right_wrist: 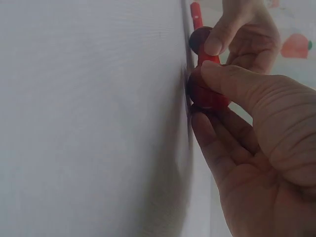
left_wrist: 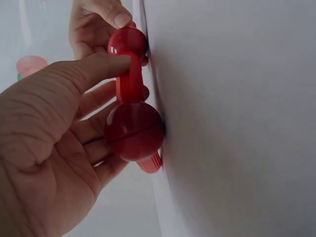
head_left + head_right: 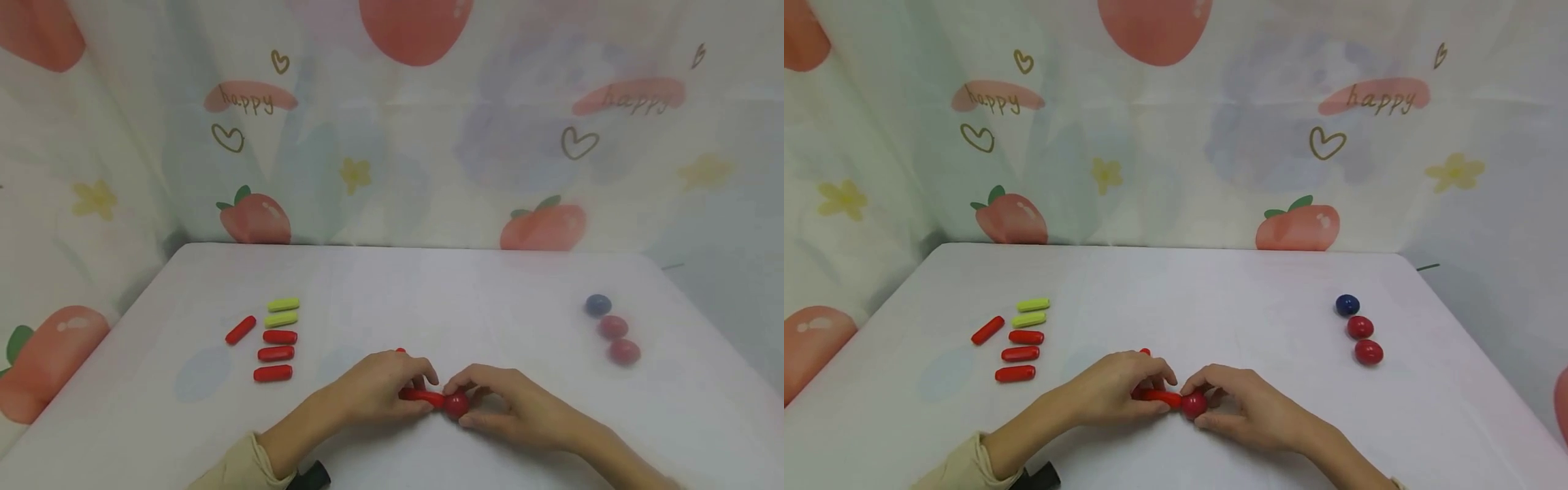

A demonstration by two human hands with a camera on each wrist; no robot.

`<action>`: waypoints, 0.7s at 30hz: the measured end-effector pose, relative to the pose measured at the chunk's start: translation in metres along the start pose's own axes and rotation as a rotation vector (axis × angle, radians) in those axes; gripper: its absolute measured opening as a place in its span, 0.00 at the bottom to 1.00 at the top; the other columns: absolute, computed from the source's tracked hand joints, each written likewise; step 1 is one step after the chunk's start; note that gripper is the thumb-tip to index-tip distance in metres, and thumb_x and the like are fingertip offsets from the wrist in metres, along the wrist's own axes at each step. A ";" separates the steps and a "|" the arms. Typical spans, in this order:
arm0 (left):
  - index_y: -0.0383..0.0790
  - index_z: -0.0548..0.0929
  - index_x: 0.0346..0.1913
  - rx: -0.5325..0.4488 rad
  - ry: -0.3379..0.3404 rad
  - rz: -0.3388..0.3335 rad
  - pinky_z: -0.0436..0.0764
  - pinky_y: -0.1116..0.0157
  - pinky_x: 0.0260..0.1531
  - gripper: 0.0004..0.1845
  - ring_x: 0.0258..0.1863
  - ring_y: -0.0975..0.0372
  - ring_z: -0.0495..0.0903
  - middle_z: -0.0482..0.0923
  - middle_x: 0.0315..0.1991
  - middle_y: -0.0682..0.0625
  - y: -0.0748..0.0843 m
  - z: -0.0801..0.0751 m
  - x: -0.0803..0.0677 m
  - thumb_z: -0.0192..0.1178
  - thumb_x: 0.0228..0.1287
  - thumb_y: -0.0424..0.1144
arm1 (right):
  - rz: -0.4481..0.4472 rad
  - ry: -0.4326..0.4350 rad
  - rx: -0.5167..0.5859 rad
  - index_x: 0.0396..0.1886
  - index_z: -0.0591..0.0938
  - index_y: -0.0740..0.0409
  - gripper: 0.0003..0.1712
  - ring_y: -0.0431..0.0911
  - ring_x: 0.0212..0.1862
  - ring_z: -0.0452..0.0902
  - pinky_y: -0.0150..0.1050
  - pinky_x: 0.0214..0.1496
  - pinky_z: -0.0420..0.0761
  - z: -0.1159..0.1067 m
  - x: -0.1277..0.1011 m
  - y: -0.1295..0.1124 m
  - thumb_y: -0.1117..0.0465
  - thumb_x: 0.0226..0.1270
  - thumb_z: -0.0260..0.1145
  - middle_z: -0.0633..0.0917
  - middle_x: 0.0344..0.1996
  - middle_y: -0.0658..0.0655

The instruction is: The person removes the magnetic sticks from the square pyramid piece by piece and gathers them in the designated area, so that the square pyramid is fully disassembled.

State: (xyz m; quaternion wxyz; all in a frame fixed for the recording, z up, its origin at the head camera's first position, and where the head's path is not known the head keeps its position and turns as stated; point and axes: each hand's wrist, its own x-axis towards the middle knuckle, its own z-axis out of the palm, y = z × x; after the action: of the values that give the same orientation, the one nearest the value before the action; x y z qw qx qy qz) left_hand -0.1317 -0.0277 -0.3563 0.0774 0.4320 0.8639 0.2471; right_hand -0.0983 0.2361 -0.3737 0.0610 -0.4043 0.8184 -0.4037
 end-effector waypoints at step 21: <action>0.47 0.87 0.37 -0.105 0.062 -0.161 0.74 0.74 0.33 0.05 0.29 0.71 0.73 0.78 0.25 0.64 0.000 0.002 0.001 0.73 0.61 0.40 | 0.225 0.053 0.146 0.48 0.80 0.45 0.15 0.41 0.46 0.83 0.33 0.54 0.81 0.003 -0.003 -0.015 0.54 0.66 0.75 0.85 0.43 0.45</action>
State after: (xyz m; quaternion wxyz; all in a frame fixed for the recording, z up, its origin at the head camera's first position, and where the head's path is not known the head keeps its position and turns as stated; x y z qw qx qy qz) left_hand -0.1316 -0.0260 -0.3574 0.0928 0.3489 0.8836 0.2981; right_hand -0.0858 0.2316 -0.3656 0.1137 -0.2936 0.8285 -0.4631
